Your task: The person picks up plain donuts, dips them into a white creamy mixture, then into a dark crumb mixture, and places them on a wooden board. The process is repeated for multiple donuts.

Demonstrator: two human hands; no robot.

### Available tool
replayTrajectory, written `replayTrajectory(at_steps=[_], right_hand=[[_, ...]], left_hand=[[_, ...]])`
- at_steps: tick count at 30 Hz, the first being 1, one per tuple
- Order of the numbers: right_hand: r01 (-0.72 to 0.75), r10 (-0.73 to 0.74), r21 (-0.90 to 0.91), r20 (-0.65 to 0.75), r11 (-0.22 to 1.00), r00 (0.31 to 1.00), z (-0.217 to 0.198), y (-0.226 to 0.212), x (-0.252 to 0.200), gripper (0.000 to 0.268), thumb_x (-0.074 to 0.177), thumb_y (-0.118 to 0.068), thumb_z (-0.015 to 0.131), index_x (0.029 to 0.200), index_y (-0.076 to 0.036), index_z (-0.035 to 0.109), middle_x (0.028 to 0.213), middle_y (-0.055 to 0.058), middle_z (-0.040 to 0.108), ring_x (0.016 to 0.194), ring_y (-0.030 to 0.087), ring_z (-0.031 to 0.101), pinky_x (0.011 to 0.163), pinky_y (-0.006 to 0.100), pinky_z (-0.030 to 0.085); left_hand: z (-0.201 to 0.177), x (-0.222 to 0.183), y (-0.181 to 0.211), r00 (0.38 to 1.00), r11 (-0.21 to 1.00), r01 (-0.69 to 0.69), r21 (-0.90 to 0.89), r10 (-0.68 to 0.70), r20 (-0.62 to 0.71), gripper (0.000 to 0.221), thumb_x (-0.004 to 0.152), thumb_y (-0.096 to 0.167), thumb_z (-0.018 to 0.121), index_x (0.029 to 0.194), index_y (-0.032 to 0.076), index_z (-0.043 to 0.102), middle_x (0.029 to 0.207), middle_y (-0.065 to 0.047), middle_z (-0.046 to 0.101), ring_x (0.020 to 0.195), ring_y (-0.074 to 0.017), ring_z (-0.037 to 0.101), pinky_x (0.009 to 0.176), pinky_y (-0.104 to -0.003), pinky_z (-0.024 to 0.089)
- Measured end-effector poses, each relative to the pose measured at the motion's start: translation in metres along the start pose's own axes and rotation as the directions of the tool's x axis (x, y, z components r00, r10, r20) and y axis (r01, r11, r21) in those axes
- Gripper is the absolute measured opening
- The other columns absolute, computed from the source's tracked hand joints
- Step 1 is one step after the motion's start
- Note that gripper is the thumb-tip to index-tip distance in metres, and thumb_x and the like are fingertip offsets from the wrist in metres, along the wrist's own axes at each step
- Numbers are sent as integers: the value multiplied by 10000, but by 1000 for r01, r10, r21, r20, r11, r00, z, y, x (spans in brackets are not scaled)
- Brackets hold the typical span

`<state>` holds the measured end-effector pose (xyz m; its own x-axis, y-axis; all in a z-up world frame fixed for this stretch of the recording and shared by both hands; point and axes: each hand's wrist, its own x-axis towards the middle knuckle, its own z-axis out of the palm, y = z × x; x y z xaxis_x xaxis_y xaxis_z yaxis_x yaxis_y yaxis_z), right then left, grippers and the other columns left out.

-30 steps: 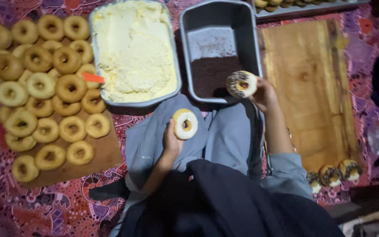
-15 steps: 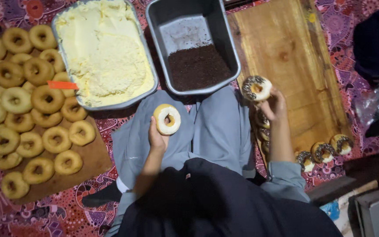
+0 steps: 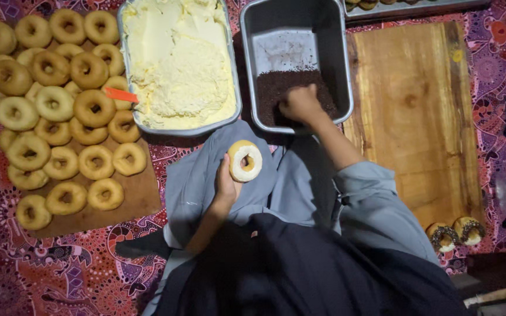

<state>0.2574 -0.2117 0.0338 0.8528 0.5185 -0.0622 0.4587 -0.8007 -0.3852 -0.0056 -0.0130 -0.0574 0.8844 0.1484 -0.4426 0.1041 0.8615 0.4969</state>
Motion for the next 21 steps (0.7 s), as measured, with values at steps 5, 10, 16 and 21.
replayTrajectory(at_steps=[5,10,16,21], right_hand=[[-395,490,853,198,340,849,-12,67,-42,230,954,-142,613,1093,-17,748,952,138,737,844,275,695,736,423,573],[-78,523,956,222,-283,823,-20,161,-173,197,1010,-136,563,1170,-39,626,1101,141,682,970,274,699,832,457,620],[-10,843,988,136,-153,520,-21,219,-289,191,942,-46,631,1133,-50,628,1103,146,691,947,264,717,763,429,614],[-231,914,972,49,50,402,22,222,-289,321,844,16,632,1132,-124,618,1031,137,675,774,227,681,659,354,605]], left_hand=[[-11,3,-4,998,999,40,12,-40,-44,565,1093,433,410,1378,-34,553,1344,-174,623,1254,-282,600,1112,-450,454],[-13,10,-5,1000,1000,14,4,-14,-6,586,1084,455,401,1388,-26,541,1379,-173,613,1315,-288,580,1160,-452,431],[-3,3,5,1000,999,26,25,-26,10,616,1090,477,382,1406,-31,528,1388,-173,600,1321,-301,563,1161,-465,422],[14,-3,11,999,998,22,54,-24,29,635,1070,487,373,1411,-28,521,1409,-172,595,1337,-296,565,1160,-446,424]])
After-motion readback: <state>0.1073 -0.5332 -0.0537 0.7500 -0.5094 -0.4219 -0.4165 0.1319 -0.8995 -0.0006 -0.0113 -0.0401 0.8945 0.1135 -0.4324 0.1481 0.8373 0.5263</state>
